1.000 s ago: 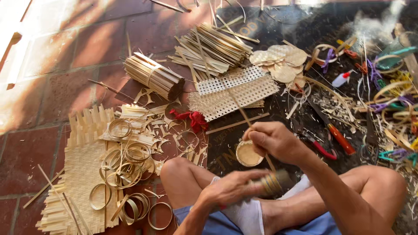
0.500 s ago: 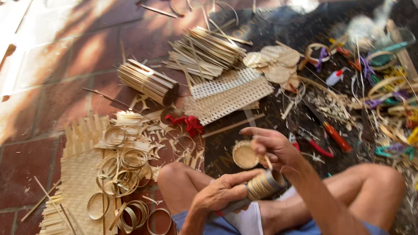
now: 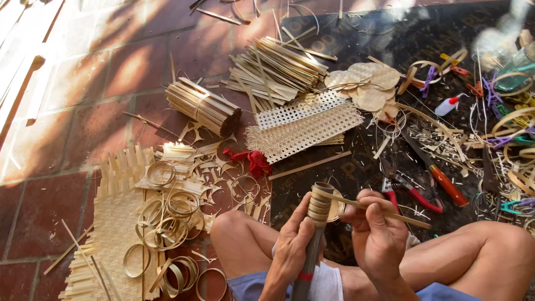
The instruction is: The person sits on the floor and assembles small woven bamboo baskets, fitting a perforated woven bamboo body onto a round bamboo base ring and pressing the parts together. They trim a bamboo strip with a knife, apply glue from a squeeze bottle to the basket rim, and set finished baskets aside with others on the floor.
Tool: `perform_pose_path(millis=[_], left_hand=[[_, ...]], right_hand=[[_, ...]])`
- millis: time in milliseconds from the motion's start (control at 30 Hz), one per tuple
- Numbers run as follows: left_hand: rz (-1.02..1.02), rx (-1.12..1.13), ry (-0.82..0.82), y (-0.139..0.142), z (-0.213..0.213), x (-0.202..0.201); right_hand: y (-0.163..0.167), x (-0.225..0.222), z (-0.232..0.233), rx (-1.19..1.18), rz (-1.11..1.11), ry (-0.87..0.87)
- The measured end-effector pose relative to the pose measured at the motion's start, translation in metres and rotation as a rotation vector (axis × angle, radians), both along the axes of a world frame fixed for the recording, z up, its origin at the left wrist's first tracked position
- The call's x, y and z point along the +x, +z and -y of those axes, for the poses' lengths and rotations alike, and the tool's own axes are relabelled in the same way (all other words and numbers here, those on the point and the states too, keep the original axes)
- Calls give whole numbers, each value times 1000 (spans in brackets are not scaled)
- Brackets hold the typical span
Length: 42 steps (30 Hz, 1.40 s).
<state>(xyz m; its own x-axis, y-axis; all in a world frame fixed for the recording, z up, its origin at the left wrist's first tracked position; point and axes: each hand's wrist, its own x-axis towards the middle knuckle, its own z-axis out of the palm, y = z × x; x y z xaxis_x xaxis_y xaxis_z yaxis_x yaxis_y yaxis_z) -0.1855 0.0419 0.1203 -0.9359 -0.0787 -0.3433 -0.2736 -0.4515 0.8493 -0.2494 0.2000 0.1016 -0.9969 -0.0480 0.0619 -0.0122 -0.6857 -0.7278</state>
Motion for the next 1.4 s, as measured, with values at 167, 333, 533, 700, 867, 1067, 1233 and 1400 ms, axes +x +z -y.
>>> perform_pose_path(millis=[167, 333, 533, 700, 867, 1067, 1233, 1400], left_hand=[[-192, 317, -249, -1, 2, 8], [-521, -594, -612, 19, 31, 21], [-140, -1369, -547, 34, 22, 24], [-134, -1488, -309, 30, 19, 17], [-76, -1446, -219, 16, 26, 20], [-418, -882, -66, 9, 28, 28], [1, 186, -254, -1, 14, 40], [-112, 627, -413, -35, -2, 53]], right_hand=[[-18, -24, -21, -423, 325, 433], [3, -56, -41, 197, 217, 997], [26, -51, -20, 950, -601, 608], [26, -31, -4, 849, -765, 258], [-3, -13, -16, 743, -143, 336], [-28, -11, -36, 430, 85, 432], [-16, -15, -52, 239, 47, 576], [10, -20, -57, 311, -213, 666]])
